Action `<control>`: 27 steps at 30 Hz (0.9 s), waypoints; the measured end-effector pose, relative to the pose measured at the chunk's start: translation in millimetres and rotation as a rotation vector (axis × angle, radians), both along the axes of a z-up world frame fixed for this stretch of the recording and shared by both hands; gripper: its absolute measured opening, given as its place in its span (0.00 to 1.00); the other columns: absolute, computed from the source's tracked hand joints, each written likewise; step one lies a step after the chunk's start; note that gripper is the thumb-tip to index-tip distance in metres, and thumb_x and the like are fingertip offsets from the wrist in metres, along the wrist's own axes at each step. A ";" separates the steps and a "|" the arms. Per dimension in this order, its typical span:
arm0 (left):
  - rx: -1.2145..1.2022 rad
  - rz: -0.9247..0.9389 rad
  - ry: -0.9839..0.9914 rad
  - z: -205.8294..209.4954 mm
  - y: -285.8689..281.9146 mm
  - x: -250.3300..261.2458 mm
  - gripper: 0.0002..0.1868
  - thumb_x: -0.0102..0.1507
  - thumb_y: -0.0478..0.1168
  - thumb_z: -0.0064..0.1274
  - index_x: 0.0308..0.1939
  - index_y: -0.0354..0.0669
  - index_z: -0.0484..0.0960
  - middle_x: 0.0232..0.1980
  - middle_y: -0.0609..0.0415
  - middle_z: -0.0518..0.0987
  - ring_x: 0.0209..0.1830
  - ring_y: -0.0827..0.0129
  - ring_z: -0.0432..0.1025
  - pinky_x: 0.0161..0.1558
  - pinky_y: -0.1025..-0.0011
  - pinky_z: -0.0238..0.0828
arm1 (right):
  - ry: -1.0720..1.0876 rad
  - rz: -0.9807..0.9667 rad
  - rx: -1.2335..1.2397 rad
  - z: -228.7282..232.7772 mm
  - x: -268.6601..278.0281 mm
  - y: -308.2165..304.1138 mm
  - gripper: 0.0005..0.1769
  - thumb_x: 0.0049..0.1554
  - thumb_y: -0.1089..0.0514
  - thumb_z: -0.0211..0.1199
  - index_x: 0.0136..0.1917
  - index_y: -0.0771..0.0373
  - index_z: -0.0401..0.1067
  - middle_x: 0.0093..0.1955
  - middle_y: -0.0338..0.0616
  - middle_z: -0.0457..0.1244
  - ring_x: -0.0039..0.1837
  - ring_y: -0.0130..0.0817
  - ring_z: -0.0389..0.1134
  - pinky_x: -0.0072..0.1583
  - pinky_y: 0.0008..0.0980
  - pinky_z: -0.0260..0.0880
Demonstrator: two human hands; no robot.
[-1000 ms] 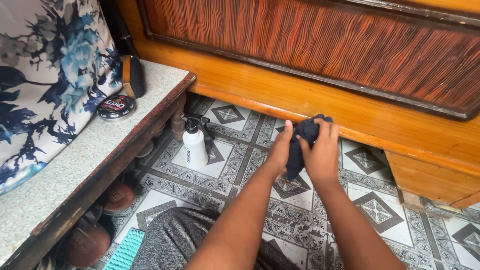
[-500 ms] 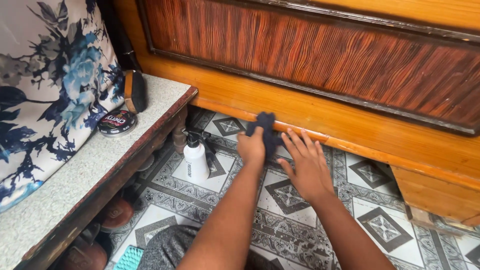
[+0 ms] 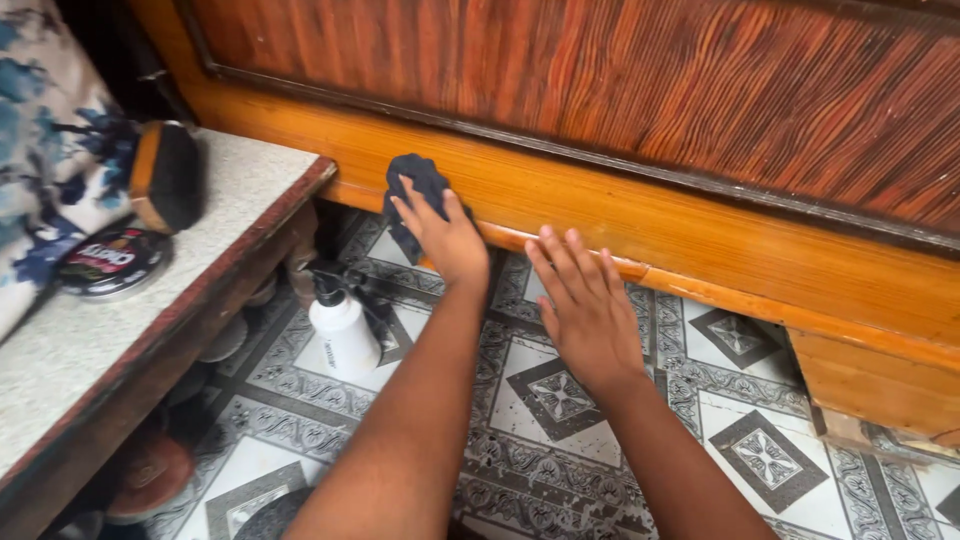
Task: The person wipes a wooden bed frame with a dark cloth, moving along the side and lower edge. They briefly spray the cloth with a white spray bottle and continue wiping the same area.
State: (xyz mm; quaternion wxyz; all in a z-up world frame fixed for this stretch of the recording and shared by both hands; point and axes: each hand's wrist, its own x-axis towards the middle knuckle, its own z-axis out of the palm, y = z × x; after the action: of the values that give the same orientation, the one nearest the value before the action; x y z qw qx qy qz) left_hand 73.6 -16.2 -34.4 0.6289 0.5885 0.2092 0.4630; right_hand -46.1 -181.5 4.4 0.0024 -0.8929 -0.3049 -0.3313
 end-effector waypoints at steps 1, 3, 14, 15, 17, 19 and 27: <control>0.128 -0.013 0.005 -5.3 -12.3 0.5 0.32 0.70 0.39 0.47 0.77 0.40 0.56 0.80 0.34 0.49 0.80 0.37 0.46 0.76 0.52 0.44 | -0.026 -0.042 0.017 0.5 6.0 -2.0 0.37 0.61 0.51 0.57 0.81 0.52 0.53 0.83 0.36 0.47 0.83 0.35 0.44 0.80 0.47 0.42; 0.256 -0.032 0.011 -4.0 -39.2 -17.6 0.33 0.72 0.38 0.45 0.80 0.40 0.53 0.84 0.34 0.41 0.83 0.35 0.37 0.79 0.50 0.38 | -0.049 -0.087 0.035 2.6 13.3 -4.3 0.38 0.60 0.50 0.57 0.81 0.52 0.52 0.83 0.36 0.47 0.83 0.35 0.44 0.80 0.49 0.42; 0.645 -0.260 0.044 28.4 -22.6 -50.1 0.41 0.64 0.24 0.42 0.81 0.46 0.53 0.86 0.46 0.37 0.86 0.39 0.33 0.79 0.51 0.40 | -0.028 -0.055 0.045 -3.9 2.1 -36.5 0.37 0.62 0.51 0.56 0.82 0.50 0.52 0.83 0.35 0.47 0.84 0.35 0.44 0.80 0.48 0.45; 0.644 -0.266 0.042 18.6 -12.7 -31.4 0.41 0.64 0.24 0.42 0.81 0.46 0.53 0.86 0.46 0.37 0.86 0.39 0.33 0.79 0.51 0.40 | -0.028 -0.061 0.043 -3.0 1.1 -41.2 0.37 0.62 0.51 0.56 0.82 0.50 0.52 0.83 0.35 0.47 0.84 0.35 0.44 0.80 0.48 0.45; 0.458 -0.084 -0.070 1.2 12.6 6.5 0.41 0.70 0.27 0.41 0.84 0.39 0.40 0.87 0.46 0.38 0.87 0.39 0.33 0.84 0.49 0.32 | -0.015 -0.063 0.051 -0.5 0.9 -45.5 0.36 0.63 0.50 0.55 0.81 0.52 0.51 0.83 0.37 0.47 0.84 0.37 0.44 0.80 0.49 0.45; 0.340 -0.048 0.019 5.9 39.4 31.9 0.40 0.72 0.32 0.41 0.83 0.40 0.36 0.87 0.46 0.37 0.87 0.40 0.34 0.83 0.49 0.34 | -0.008 -0.082 0.039 2.3 0.5 -48.0 0.36 0.62 0.50 0.55 0.81 0.51 0.52 0.83 0.36 0.47 0.83 0.36 0.44 0.80 0.48 0.45; 0.590 -0.243 -0.195 18.1 -45.4 -37.5 0.46 0.75 0.43 0.45 0.82 0.34 0.27 0.85 0.31 0.31 0.85 0.27 0.25 0.81 0.40 0.26 | 0.009 -0.088 0.057 11.1 2.4 -46.1 0.37 0.62 0.51 0.56 0.81 0.51 0.50 0.84 0.36 0.45 0.84 0.36 0.42 0.80 0.48 0.42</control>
State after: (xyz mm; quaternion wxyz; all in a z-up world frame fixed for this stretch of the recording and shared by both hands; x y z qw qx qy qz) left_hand 36.1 -61.6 -16.3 0.4991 0.7188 -0.0667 0.4794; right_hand -43.7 -227.7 15.5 0.0145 -0.9065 -0.2555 -0.3357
